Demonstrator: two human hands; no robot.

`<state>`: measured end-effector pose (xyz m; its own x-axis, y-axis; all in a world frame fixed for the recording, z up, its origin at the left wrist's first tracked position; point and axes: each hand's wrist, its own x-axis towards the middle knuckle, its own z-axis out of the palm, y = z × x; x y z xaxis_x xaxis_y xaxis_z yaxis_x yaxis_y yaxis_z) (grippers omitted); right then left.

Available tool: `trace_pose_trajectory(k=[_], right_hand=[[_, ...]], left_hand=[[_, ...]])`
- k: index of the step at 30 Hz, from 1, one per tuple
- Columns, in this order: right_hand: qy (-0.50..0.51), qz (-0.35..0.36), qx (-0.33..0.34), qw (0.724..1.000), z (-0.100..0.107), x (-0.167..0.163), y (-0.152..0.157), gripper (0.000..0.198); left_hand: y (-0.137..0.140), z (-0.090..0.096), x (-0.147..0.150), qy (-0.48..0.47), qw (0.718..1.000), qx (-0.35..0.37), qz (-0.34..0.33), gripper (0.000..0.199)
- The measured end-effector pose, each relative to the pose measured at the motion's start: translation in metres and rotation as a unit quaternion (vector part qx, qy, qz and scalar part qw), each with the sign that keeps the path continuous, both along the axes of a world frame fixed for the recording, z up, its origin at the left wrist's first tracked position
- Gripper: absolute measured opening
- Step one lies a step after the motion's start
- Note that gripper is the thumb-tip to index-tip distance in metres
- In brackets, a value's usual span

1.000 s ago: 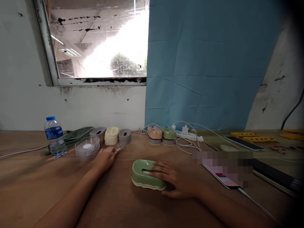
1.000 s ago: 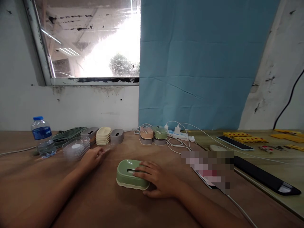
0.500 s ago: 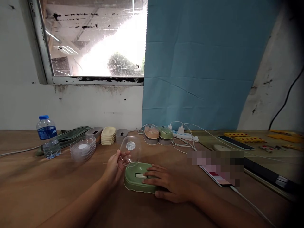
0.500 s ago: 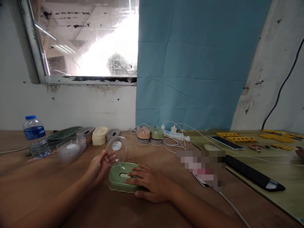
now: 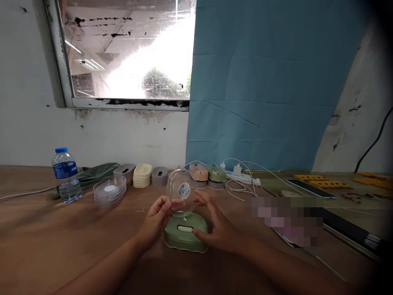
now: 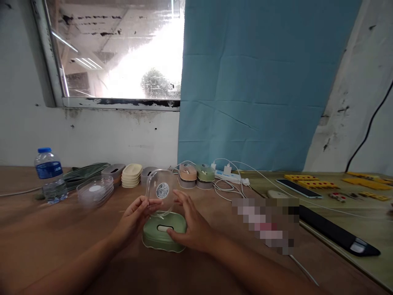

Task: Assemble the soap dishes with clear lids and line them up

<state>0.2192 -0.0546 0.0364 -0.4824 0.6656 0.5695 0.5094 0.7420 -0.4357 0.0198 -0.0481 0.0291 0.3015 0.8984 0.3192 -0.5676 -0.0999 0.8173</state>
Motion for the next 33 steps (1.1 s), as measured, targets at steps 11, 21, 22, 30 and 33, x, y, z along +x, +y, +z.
trace_pose_trajectory(k=[11, 21, 22, 30, 33], right_hand=[[0.037, -0.049, 0.123, 0.991, 0.020, -0.044, 0.015, 0.079], [-0.074, -0.021, 0.166, 0.983, 0.044, -0.018, 0.004, 0.076], [-0.091, -0.007, 0.149, 0.985, 0.042, -0.015, 0.004, 0.077], [-0.144, 0.034, -0.017, 0.989, -0.012, 0.006, 0.014, 0.081], [-0.166, 0.041, -0.025, 0.985, -0.016, 0.006, 0.016, 0.085]], left_hand=[[-0.002, -0.002, -0.005, 0.088, 0.991, 0.096, -0.008, 0.011], [0.019, -0.009, -0.027, 0.149, 0.970, 0.190, 0.016, 0.064], [0.023, -0.011, -0.032, 0.185, 0.960, 0.209, 0.014, 0.073], [0.035, -0.028, -0.058, 0.469, 0.852, 0.226, -0.055, 0.113], [0.034, -0.028, -0.055, 0.482, 0.850, 0.205, -0.056, 0.111]])
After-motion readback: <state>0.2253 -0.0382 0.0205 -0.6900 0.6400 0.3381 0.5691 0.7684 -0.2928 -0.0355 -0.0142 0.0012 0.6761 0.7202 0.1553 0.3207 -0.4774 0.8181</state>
